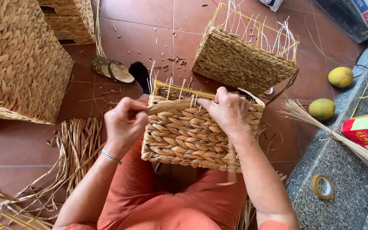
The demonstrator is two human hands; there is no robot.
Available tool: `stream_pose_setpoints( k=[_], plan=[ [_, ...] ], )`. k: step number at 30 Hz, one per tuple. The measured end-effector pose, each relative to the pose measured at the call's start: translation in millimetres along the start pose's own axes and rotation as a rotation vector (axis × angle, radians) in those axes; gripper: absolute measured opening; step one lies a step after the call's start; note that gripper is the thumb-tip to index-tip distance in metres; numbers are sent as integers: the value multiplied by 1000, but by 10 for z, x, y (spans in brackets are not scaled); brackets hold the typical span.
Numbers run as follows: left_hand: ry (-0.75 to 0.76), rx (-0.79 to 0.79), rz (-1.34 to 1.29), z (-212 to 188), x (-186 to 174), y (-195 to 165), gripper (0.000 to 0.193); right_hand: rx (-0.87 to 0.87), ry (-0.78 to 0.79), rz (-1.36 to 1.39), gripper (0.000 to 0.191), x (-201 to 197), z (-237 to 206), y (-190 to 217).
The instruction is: The person sits on the floor weaving dried water hyacinth strands around the rim of a woven basket, tucking and threading the strands through the weave by hand. They use scissors to trim excess strand ends and continue weaving new strands along the basket edge.
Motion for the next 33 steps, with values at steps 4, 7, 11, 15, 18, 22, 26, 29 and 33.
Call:
stream_pose_setpoints(
  k=[4,7,11,15,18,22,26,29,33],
  plan=[
    [-19,43,28,-132,-212,-70,5,-28,104,192,38,-6,37,69],
    [7,-97,-19,-130,-267,111,5,-18,182,636,18,-168,30,-5],
    [24,-311,-150,-86,-207,472,4,74,272,997,11,-147,-74,167],
    [21,-344,-295,-36,-137,693,14,26,288,969,15,22,-483,457],
    [81,-276,-166,30,-139,704,23,-61,91,884,13,52,-806,542],
    [93,16,211,153,-199,344,23,-4,133,1018,11,176,-1016,400],
    [209,368,563,137,17,-250,62,-279,29,944,10,53,-1133,583],
    [391,582,450,28,436,-594,95,-341,102,1049,9,69,-1119,813],
    [399,558,336,-20,562,-545,58,-265,168,925,9,-10,-884,814]
  ],
)
Point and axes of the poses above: each hand's wrist, its own z-axis towards the middle knuckle, its own x-axis out of the palm, y = z × x, the point moved 7 cm from there along z, towards the middle knuckle, and after that the axes turned 4 degrees about y, right-handed, at the moved point
